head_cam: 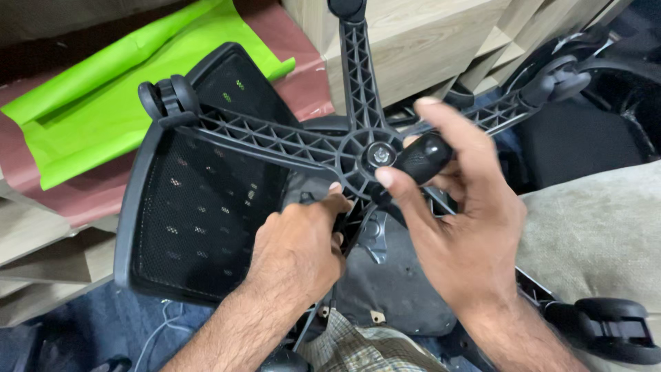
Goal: The person uses a screwdriver to tighten the central bolt on the base of an office chair. They rotate the chair base to access the bolt and continue tightening it throughout the clip.
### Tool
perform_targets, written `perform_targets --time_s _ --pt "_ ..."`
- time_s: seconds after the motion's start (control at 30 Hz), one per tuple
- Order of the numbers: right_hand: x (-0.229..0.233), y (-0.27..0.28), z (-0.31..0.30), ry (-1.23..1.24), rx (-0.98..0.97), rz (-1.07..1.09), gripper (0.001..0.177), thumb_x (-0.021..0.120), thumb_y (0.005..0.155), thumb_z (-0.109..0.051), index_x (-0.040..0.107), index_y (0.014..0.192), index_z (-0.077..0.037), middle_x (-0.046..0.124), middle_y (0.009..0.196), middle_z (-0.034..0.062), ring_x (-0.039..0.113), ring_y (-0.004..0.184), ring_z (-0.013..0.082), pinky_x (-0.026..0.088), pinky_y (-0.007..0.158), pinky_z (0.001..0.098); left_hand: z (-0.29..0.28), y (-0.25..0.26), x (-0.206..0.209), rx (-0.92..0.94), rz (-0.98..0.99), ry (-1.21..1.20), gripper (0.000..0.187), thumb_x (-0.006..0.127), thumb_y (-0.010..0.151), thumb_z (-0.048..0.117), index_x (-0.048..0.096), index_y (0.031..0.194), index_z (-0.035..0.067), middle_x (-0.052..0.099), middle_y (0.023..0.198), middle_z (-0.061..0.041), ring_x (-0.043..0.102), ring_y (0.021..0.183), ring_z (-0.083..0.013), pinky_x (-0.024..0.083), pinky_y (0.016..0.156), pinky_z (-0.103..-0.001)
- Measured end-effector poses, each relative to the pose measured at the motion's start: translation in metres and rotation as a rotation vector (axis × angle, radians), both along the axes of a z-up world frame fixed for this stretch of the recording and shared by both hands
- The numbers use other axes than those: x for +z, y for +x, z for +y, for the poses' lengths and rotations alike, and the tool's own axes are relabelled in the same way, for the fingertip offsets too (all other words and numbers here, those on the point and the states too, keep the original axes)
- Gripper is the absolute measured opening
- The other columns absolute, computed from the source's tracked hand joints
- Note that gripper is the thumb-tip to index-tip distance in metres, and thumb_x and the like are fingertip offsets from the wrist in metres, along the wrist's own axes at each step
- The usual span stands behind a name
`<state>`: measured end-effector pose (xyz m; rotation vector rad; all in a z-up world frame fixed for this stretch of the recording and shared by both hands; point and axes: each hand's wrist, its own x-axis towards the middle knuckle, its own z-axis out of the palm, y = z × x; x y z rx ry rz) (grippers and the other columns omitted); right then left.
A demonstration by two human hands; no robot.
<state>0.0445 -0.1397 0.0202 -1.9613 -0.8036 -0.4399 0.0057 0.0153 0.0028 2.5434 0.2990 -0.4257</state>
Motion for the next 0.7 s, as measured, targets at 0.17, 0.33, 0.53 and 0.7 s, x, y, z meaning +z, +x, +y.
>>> perform_targets --time_s 0.17,0.33,0.53,0.7 --pt "-0.014 -0.003 -0.005 0.097 0.010 0.153 0.055 0.059 0.108 0.001 0.028 0.152 -0.006 0.060 0.141 0.0121 0.066 0.128 0.0180 0.060 0.104 0.0314 -0.002 0.000 0.000 0.000 0.028 0.034 0.044 0.064 0.091 0.017 0.059 0.135 0.019 0.074 0.095 -0.019 0.074 0.092 -0.0359 0.058 0.085 -0.045" --pt "-0.016 -0.003 -0.007 0.016 0.001 0.152 0.054 0.065 0.105 -0.001 0.033 0.148 -0.007 0.057 0.127 0.0121 0.068 0.115 0.0133 0.063 0.091 0.0273 -0.002 -0.003 -0.005 -0.002 -0.084 0.006 0.046 0.064 0.087 0.014 0.062 0.133 0.018 0.073 0.093 -0.021 0.071 0.092 -0.0407 0.056 0.084 -0.049" --pt "-0.021 0.004 -0.014 -0.033 0.040 0.023 0.058 0.068 0.107 -0.001 0.030 0.150 -0.007 0.055 0.129 0.0100 0.066 0.112 0.0092 0.060 0.085 0.0219 -0.004 -0.007 -0.008 0.107 -0.127 -0.091 0.040 0.065 0.087 0.011 0.063 0.126 0.018 0.074 0.095 -0.021 0.072 0.093 -0.0394 0.057 0.085 -0.047" --pt "-0.025 0.012 -0.034 0.075 0.119 -0.084 0.056 0.061 0.119 0.005 0.023 0.158 -0.007 0.049 0.135 0.0059 0.058 0.125 0.0098 0.056 0.105 0.0242 -0.005 -0.009 -0.011 0.166 -0.119 -0.100 0.047 0.070 0.086 0.018 0.059 0.132 0.022 0.075 0.094 -0.017 0.072 0.094 -0.0373 0.056 0.085 -0.047"
